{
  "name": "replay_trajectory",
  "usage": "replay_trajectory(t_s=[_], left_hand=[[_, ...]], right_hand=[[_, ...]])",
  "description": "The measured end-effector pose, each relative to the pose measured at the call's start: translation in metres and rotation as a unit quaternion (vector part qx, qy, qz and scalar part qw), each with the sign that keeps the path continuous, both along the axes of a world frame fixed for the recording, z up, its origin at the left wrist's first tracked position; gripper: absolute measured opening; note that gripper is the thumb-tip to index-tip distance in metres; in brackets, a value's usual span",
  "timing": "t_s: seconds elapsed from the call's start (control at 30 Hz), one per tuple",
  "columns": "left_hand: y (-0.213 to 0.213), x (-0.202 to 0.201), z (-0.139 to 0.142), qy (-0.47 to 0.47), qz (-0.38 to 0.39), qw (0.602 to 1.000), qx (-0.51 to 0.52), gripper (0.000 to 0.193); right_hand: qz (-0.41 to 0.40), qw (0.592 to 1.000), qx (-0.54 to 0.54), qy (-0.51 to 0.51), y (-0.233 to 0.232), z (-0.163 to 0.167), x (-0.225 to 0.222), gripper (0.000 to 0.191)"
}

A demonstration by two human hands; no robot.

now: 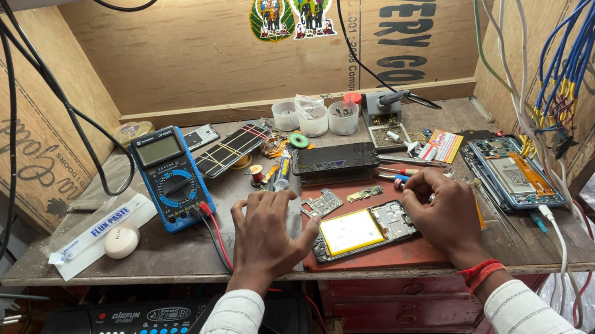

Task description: The person works at a repair bench on a disassembled smartphone, handling its battery and internal components, then uses a screwdriver to work on a phone frame and reassembles the phone by fitting the back cover onto the body and pressing it into place.

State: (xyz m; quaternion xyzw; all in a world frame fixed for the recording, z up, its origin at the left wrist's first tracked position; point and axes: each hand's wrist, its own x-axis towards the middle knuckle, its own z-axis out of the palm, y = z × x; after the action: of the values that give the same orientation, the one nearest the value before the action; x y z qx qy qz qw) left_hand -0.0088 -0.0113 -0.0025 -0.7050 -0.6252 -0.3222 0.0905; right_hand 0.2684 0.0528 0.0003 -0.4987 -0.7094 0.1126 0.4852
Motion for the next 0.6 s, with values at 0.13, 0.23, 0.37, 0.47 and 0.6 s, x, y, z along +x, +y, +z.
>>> replay_trajectory(t_s=[0.13, 0.23, 0.37, 0.47, 0.6], left_hand=[[0.001, -0.0004, -0.0004, 0.001, 0.017, 1.0, -0.013, 0.06], [0.0009, 0.0, -0.0008, 0.001, 0.003, 1.0, -0.004, 0.061], [0.0011, 0.0002, -0.0005, 0.009, 0.022, 1.0, -0.009, 0.062], [0.0027, 0.0012, -0.0003, 0.004, 0.041, 0.999, -0.022, 0.064], [0.0031, 0.0002, -0.0021, -0.002, 0.018, 1.0, -0.01, 0.065]], right_hand=[[0.004, 1.0, 0.004, 0.0, 0.0009, -0.0003, 0.0005, 0.009], [0.006, 1.0, 0.007, -0.002, 0.0011, -0.0007, 0.0013, 0.009], [0.003, 1.0, 0.004, 0.001, 0.0014, -0.0014, 0.0008, 0.009], [0.005, 1.0, 0.009, 0.0, 0.0017, -0.0012, 0.0014, 0.009], [0.005, 1.0, 0.012, -0.003, 0.0013, -0.0008, 0.0013, 0.009]])
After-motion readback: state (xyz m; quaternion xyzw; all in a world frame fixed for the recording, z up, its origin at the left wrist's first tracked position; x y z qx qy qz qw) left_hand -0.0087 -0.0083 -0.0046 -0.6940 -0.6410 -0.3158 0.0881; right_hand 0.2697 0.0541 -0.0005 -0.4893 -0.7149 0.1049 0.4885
